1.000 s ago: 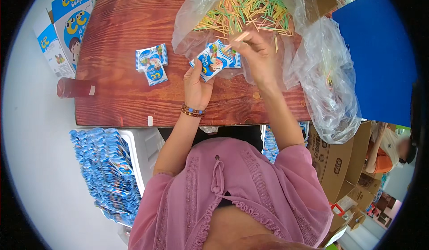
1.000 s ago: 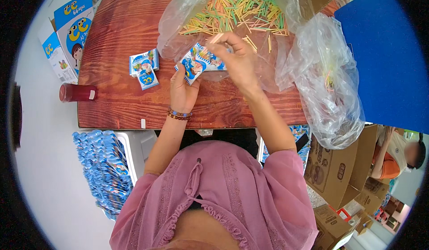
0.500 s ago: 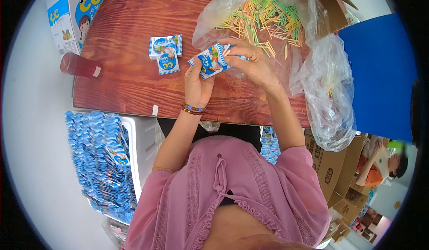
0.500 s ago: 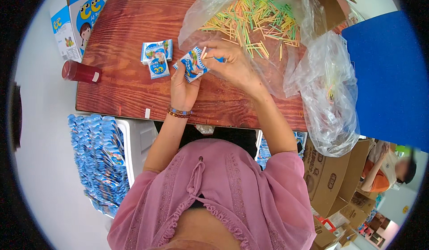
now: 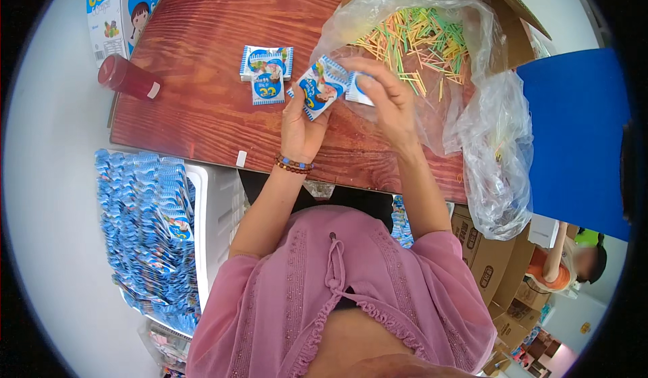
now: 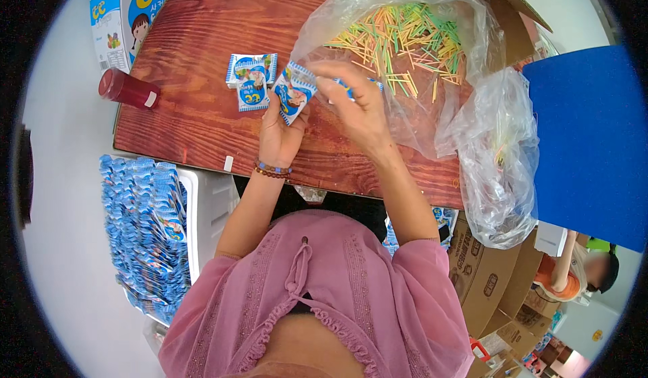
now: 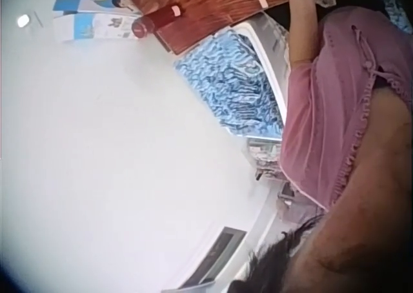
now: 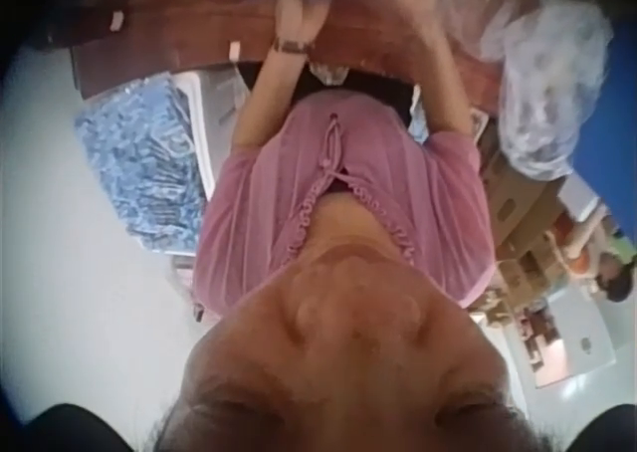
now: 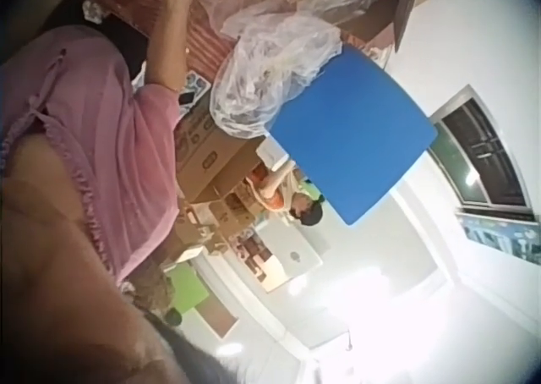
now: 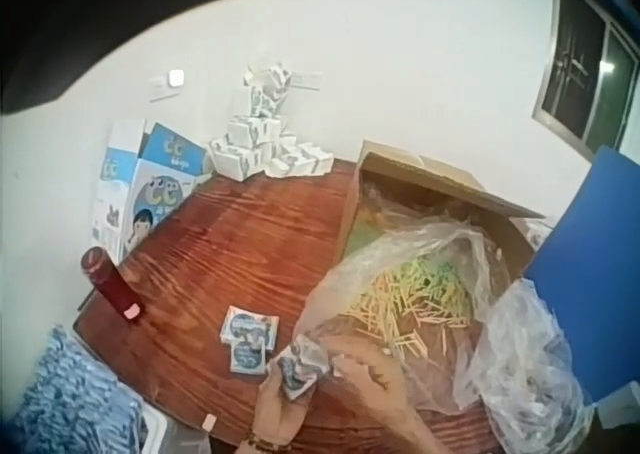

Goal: Sort and stack small blue packets onto a table while reaching into a plastic bag containing toothpicks.

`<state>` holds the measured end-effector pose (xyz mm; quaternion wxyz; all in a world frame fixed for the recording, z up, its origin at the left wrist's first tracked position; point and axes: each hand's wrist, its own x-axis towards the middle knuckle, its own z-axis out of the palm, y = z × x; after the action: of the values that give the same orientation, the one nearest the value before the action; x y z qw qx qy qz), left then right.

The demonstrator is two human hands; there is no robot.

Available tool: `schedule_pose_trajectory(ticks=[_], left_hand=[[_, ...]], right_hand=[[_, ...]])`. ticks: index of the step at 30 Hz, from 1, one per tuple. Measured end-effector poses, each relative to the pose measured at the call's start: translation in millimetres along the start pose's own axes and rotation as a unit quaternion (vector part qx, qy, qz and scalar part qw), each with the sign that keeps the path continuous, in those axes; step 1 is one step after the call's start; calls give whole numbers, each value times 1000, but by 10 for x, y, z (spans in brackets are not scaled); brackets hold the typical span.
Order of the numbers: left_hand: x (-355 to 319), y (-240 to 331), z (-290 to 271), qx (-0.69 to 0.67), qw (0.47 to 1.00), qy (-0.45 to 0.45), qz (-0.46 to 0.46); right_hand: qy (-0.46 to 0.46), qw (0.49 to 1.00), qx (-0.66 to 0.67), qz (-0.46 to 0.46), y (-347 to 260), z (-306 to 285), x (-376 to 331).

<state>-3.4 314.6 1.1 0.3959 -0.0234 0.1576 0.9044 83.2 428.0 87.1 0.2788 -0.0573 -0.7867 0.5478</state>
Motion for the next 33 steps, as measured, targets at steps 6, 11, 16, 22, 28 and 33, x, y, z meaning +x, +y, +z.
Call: schedule_pose_trajectory(ticks=[6,11,16,22,28,33], left_hand=[[-21,71,-62,4,1000,-15,11],[-58,327,-396,113,989,16,92],[-99,519,-319,271,931,42,240],[-169,640,-147,395,912,-7,114],[-7,753,-369,467,871,93,123],[195,882,-440,626,736,116,230]], right_hand=[[5,985,47,163,188,339,-120],[16,980,-194,-42,246,344,-138],[-16,961,-260,-92,595,420,-179],[-72,987,1,146,525,543,46],[-94,956,109,256,821,796,141],[-40,978,-26,203,1038,1019,340]])
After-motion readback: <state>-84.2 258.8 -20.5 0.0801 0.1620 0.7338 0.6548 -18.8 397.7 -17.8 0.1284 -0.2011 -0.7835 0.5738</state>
